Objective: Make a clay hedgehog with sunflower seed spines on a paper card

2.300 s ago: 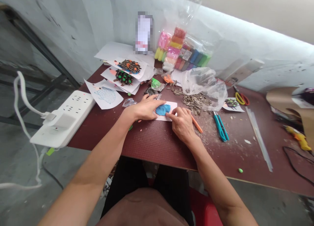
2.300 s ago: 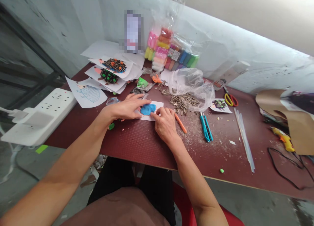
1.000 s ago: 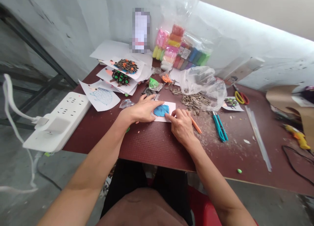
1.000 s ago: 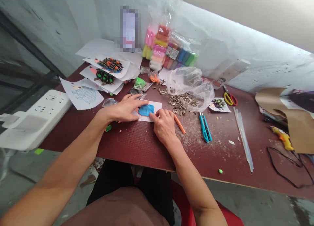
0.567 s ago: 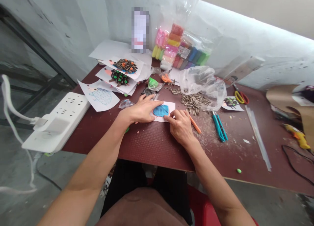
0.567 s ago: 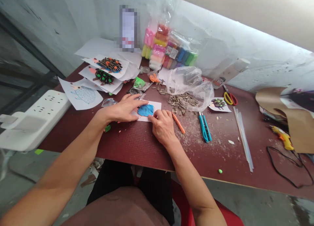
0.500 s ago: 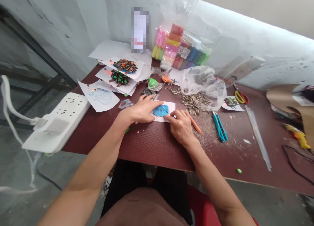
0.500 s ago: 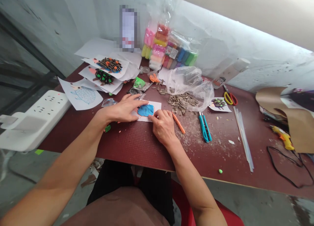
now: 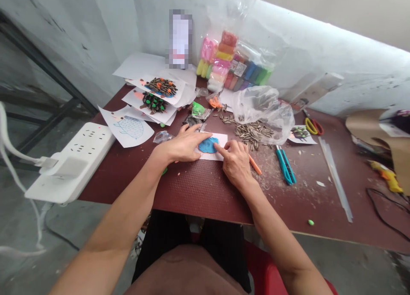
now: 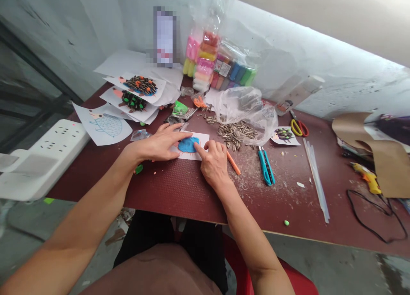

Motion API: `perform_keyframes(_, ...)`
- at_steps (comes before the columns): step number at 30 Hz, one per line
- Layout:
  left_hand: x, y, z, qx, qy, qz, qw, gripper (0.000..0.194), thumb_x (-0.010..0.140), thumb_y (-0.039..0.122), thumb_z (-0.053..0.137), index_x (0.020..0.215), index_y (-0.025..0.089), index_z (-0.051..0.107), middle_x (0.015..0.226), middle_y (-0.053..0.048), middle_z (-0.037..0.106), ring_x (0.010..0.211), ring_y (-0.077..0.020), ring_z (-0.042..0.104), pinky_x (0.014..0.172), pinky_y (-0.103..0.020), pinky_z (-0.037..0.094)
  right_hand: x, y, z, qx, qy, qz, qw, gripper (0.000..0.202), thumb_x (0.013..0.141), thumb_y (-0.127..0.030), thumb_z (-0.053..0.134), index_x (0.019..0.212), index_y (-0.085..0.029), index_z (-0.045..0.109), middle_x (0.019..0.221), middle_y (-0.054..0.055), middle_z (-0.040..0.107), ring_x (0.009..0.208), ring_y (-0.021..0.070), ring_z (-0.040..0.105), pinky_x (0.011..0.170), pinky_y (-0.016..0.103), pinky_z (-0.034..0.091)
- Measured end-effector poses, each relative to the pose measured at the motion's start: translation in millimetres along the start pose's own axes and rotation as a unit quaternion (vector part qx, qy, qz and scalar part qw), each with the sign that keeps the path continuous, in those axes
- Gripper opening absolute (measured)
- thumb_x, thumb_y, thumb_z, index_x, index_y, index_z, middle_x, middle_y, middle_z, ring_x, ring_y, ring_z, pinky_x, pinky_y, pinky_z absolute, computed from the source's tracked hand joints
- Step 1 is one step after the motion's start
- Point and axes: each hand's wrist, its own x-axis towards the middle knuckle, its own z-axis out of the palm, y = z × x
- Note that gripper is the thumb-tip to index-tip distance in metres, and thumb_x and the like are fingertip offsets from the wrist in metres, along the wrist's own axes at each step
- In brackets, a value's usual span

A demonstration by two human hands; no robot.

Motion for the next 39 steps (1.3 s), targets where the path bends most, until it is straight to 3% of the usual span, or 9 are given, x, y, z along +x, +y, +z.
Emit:
perform_keyframes(9, 0.8, -3.0, 2.2, 0.002, 0.006, 0.000, 1.000, 0.076, 0.082, 0.022, 0.055, 0.156, 0.024, 0.044, 0.163, -0.009, 0.046, 0.160, -0.0328, 0.019, 0.129, -0.057, 0.013, -1.6, -3.0, -4.5, -0.013, -0.010, -0.002, 1.000, 0.034, 0.101, -0.014, 0.048, 0.116, -0.025, 0.076, 0.099, 0.009, 0.062, 0.090, 0.0227, 0.044, 0.083, 0.037, 0.030)
perform_keyframes(13, 1.0, -4.6, 4.2, 0.001, 0.010, -0.001, 1.000, 0.075, 0.082, 0.022, 0.055, 0.156, 0.024, 0.044, 0.163, -0.009, 0.047, 0.160, -0.0322, 0.018, 0.129, -0.057, 0.012, -1.8, -3.3, -5.9, 0.014, 0.014, 0.003, 1.000, 0.039, 0.100, -0.010, 0.045, 0.113, -0.027, 0.077, 0.098, 0.008, 0.061, 0.089, 0.0217, 0.044, 0.084, 0.036, 0.031)
perform_keyframes(19, 1.1, -4.9, 4.4, 0.004, 0.012, 0.006, 1.000, 0.075, 0.082, 0.023, 0.055, 0.156, 0.025, 0.044, 0.162, -0.008, 0.048, 0.160, -0.0325, 0.019, 0.129, -0.058, 0.012, -1.1, -4.6, -7.0, 0.017, 0.001, -0.015, 1.000, 0.034, 0.099, -0.011, 0.050, 0.101, -0.027, 0.079, 0.097, 0.007, 0.062, 0.089, 0.0215, 0.044, 0.084, 0.036, 0.030)
perform_keyframes(24, 1.0, -2.9, 3.7, 0.009, 0.007, -0.004, 1.000, 0.075, 0.082, 0.021, 0.055, 0.156, 0.023, 0.044, 0.163, -0.010, 0.046, 0.160, -0.0329, 0.019, 0.129, -0.058, 0.013, -1.3, -0.7, -3.4, 0.027, 0.038, 0.034, 0.998, 0.042, 0.098, -0.007, 0.044, 0.113, -0.026, 0.079, 0.093, 0.007, 0.060, 0.087, 0.0210, 0.045, 0.083, 0.036, 0.032)
perform_keyframes(39, 0.1, -0.9, 2.2, 0.002, 0.004, -0.002, 1.000, 0.075, 0.083, 0.021, 0.054, 0.157, 0.023, 0.043, 0.164, -0.010, 0.045, 0.160, -0.0324, 0.018, 0.129, -0.057, 0.012, 2.8, -2.7, -2.5, -0.002, -0.030, 0.023, 0.999, 0.044, 0.100, -0.013, 0.048, 0.136, -0.029, 0.069, 0.105, 0.010, 0.061, 0.094, 0.0235, 0.046, 0.085, 0.037, 0.031)
